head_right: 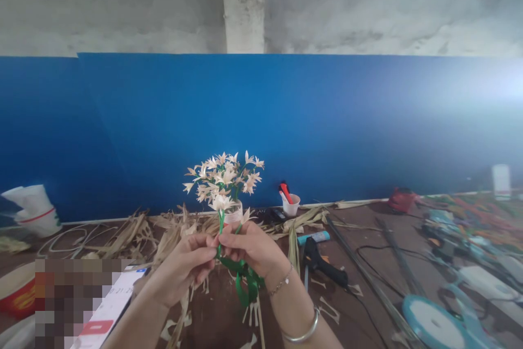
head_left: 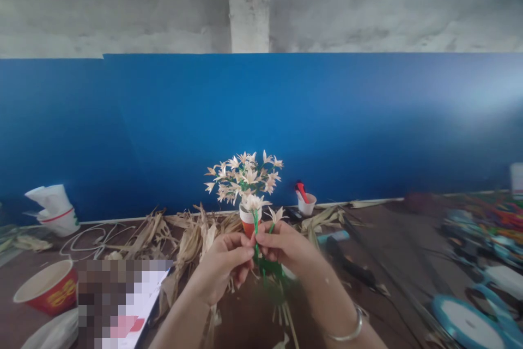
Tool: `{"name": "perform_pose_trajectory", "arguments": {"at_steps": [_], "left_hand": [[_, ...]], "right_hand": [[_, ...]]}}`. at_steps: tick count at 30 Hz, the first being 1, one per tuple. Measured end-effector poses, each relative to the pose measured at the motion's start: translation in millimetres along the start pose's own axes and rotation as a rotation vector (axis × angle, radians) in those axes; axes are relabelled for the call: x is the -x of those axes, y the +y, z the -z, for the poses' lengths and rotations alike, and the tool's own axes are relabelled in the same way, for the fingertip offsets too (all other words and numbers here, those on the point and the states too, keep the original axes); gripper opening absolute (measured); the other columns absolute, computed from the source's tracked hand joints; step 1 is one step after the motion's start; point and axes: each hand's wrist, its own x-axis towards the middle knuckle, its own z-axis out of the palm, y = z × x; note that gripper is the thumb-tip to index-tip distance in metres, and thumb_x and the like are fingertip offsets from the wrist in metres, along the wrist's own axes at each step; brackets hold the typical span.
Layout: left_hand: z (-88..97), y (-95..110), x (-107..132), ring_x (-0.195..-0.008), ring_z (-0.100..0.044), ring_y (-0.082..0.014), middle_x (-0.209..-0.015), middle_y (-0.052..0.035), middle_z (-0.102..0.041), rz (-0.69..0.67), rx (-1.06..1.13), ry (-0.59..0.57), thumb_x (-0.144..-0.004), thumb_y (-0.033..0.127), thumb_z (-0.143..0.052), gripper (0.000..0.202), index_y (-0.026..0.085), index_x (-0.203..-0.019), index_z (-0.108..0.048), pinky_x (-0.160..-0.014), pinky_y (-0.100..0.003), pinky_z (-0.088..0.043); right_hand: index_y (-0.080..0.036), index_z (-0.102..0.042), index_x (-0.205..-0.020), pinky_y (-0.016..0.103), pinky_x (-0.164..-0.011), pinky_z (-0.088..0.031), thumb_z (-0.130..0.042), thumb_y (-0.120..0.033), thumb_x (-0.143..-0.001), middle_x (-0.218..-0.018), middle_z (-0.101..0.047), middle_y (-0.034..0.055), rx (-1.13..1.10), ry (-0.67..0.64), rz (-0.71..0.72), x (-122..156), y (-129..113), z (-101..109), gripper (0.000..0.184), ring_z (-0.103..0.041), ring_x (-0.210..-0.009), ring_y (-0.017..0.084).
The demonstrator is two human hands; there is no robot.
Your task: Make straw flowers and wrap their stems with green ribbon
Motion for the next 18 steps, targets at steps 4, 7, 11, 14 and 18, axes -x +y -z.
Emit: {"name": "perform_pose_trajectory", "arguments": {"at_steps": [4,7,11,14,18], "left_hand": [[1.8,2.2,0.3,-0.027,-0.039,-0.0028,-0.043,0.0052,-0.055,0.004,-0.076,0.008,-0.056,0.035,-0.073,0.028,0.017,-0.060,-0.051,-0.028,-0.014,-0.025],[1.9,4.3,0.7,-0.025,-0.038,-0.0029,-0.041,0.0051,-0.053,0.008,-0.210,0.038,-0.060,0.034,-0.070,0.025,0.017,-0.055,-0.052,-0.027,-0.015,-0.023],[-0.7,4.3,0.4,-0.026,-0.038,-0.0043,-0.037,0.0067,-0.049,-0.026,-0.381,0.147,-0.066,0.033,-0.064,0.023,0.018,-0.054,-0.051,-0.028,-0.015,-0.025],[-3.5,4.0,0.4,-0.026,-0.037,-0.0051,-0.033,0.0079,-0.045,-0.039,-0.425,0.206,-0.068,0.032,-0.061,0.019,0.019,-0.057,-0.053,-0.029,-0.016,-0.025],[-6.1,6.5,1.9,-0.029,-0.039,-0.0034,-0.043,0.0043,-0.054,-0.026,-0.327,0.191,-0.065,0.030,-0.063,0.021,0.017,-0.053,-0.052,-0.031,-0.015,-0.026]], "right_hand": [[-0.013,-0.067,-0.065,0.017,-0.043,-0.030,-0.078,-0.034,-0.064,-0.050,-0.055,-0.0034,0.049,0.030,0.022,1.6,-0.6,-1.4,0.023,-0.042,-0.043,0.004],[-0.013,-0.065,-0.063,0.018,-0.042,-0.030,-0.078,-0.033,-0.063,-0.049,-0.054,-0.0041,0.101,0.082,0.048,0.6,0.5,-3.0,0.024,-0.042,-0.042,0.004],[-0.014,-0.058,-0.057,0.019,-0.041,-0.029,-0.078,-0.036,-0.060,-0.046,-0.050,-0.0056,0.159,0.140,0.037,-1.7,0.4,-4.0,0.030,-0.040,-0.040,0.004],[-0.015,-0.056,-0.056,0.019,-0.039,-0.028,-0.077,-0.038,-0.062,-0.045,-0.048,-0.0062,0.200,0.147,0.046,-3.3,0.0,-3.2,0.031,-0.038,-0.038,0.003],[-0.015,-0.055,-0.056,0.019,-0.039,-0.026,-0.075,-0.038,-0.064,-0.045,-0.049,-0.0058,0.238,0.154,0.056,-3.2,-1.0,-2.1,0.031,-0.037,-0.038,0.003]]}}
